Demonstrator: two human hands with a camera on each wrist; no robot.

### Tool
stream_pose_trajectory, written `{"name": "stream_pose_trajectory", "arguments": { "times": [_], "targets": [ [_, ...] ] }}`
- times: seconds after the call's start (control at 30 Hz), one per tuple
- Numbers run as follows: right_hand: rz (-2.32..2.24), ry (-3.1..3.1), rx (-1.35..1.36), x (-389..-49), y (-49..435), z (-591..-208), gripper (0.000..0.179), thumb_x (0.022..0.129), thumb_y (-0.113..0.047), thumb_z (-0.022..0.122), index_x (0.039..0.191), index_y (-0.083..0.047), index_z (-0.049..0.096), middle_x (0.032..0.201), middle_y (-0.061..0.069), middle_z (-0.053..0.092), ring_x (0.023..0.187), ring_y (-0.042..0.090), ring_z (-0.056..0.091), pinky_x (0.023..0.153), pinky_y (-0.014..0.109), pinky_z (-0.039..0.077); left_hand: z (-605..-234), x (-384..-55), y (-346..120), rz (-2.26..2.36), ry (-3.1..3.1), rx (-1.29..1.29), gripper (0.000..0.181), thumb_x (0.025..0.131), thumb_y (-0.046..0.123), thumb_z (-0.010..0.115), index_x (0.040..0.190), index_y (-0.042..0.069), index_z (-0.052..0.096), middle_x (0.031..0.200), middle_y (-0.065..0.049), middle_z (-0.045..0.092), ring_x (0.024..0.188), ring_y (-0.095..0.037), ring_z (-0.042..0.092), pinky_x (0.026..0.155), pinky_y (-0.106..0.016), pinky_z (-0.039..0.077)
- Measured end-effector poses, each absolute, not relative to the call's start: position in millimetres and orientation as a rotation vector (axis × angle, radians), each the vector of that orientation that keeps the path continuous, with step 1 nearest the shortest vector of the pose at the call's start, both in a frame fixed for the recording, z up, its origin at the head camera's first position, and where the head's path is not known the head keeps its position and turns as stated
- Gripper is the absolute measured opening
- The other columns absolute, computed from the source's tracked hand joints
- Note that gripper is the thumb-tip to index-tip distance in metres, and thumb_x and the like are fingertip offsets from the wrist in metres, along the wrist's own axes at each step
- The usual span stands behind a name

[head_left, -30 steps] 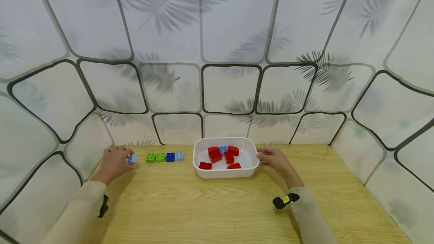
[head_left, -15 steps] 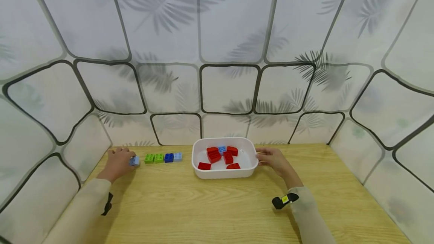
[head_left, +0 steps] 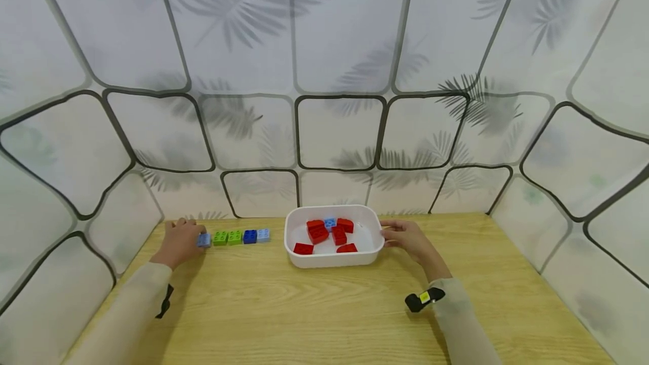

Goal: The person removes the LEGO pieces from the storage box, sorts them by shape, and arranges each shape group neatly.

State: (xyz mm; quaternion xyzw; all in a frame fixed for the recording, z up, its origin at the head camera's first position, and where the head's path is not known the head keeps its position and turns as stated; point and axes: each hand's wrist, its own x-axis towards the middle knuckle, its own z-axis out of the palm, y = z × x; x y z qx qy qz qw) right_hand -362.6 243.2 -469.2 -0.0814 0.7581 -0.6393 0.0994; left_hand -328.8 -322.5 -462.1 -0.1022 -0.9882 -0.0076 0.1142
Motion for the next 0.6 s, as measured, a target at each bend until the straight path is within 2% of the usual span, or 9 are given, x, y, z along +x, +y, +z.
{"name": "stream_pose_trajectory", "arguments": {
  "times": [0.33,0.6],
  "targets": [
    [-1.873,2.253,-0.258,-360.8,242.0,-466.4,0.044,0.101,-0.007,0.061,0.139,0.015,0.051,0.119,0.020,0.068,0.088,0.012,0.068,0.079,0.027,0.059,-461.4,-330.0,-323.1,-0.036,-2.917,-0.296,0.036,0.076,0.015,0.086,0.106,0.001,0.071,0.097,-0.020,0.064,0.094,-0.043,0.055,0.083,-0.066,0.037],
    [-1.867,2.255,-0.246,-359.9,240.9,-466.6,0.045,0.101,-0.007,0.061,0.140,0.014,0.051,0.123,0.025,0.066,0.089,0.013,0.069,0.080,0.028,0.059,-464.8,-329.9,-325.1,-0.064,-2.903,-0.304,0.036,0.077,0.015,0.085,0.109,0.003,0.071,0.099,-0.022,0.061,0.095,-0.045,0.053,0.082,-0.065,0.037]
  ]
}}
